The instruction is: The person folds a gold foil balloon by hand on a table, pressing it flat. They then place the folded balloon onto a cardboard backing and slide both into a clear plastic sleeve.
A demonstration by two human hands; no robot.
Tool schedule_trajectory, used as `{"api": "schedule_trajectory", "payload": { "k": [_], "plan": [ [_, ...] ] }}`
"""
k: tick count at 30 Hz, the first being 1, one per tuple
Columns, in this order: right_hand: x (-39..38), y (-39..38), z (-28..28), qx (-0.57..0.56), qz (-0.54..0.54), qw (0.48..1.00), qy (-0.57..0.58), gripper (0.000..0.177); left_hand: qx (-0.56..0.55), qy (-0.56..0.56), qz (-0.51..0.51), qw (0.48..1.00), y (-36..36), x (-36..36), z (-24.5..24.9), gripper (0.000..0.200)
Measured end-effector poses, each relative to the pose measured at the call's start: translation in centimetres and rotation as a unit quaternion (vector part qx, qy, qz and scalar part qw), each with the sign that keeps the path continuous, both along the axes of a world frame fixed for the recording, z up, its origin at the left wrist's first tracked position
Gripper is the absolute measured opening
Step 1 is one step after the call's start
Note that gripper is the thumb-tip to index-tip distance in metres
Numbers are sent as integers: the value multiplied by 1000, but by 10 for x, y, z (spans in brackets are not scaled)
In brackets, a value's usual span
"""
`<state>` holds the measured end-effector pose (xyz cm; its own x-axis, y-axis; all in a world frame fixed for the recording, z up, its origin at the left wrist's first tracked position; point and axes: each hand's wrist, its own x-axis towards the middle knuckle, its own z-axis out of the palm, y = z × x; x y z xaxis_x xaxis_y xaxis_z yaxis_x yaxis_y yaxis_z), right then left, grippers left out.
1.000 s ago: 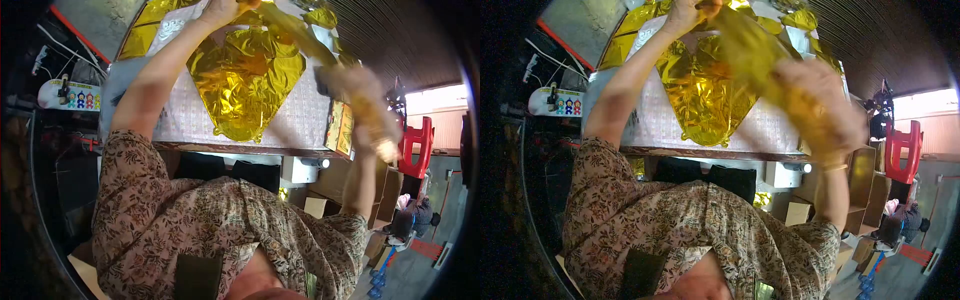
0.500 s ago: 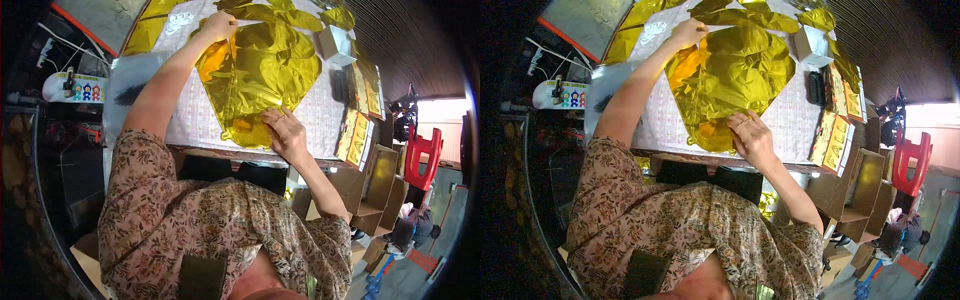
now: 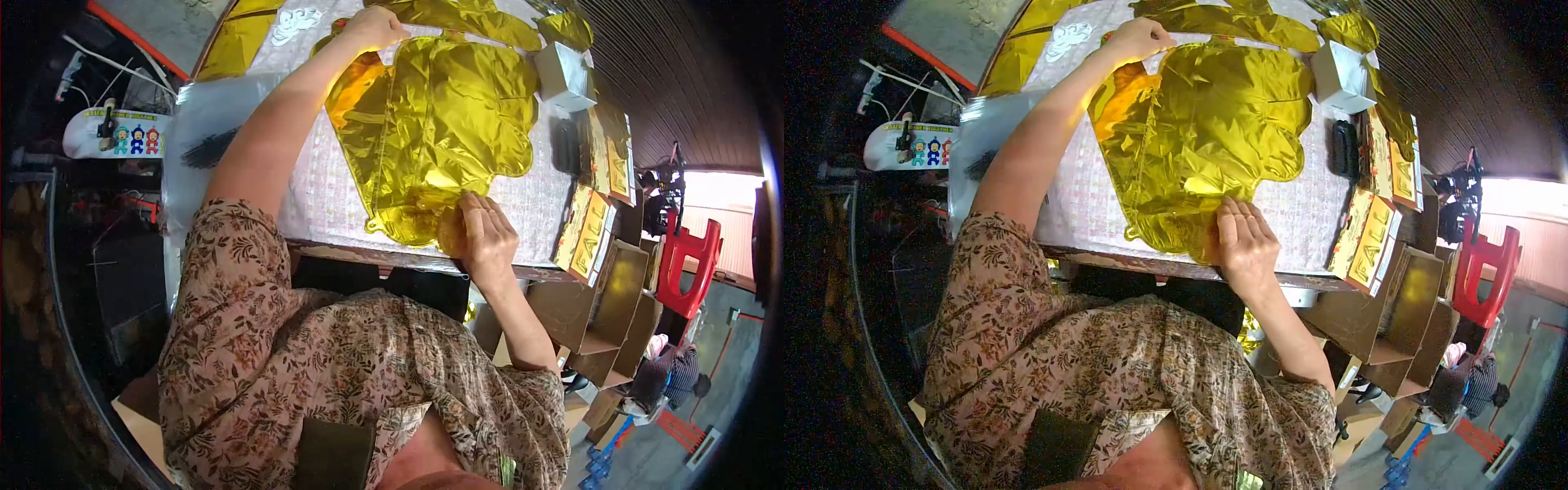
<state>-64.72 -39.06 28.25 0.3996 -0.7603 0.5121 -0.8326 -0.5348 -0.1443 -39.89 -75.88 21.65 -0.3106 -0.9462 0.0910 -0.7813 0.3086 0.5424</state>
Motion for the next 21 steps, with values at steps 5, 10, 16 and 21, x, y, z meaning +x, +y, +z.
{"api": "schedule_trajectory", "payload": {
  "k": [5,10,16,21],
  "plan": [
    [5,-7,-4,12,22,1000,5,32,-28,-6,2,1000,-6,2,-15,35],
    [15,-11,-8,25,37,999,-23,33,-5,5,3,1000,-7,5,-12,32],
    [23,-14,-6,31,48,998,-17,30,23,26,17,999,-5,6,-14,31],
    [27,-20,-6,3,57,998,-16,24,151,96,28,984,32,2,41,18]
  ]
}}
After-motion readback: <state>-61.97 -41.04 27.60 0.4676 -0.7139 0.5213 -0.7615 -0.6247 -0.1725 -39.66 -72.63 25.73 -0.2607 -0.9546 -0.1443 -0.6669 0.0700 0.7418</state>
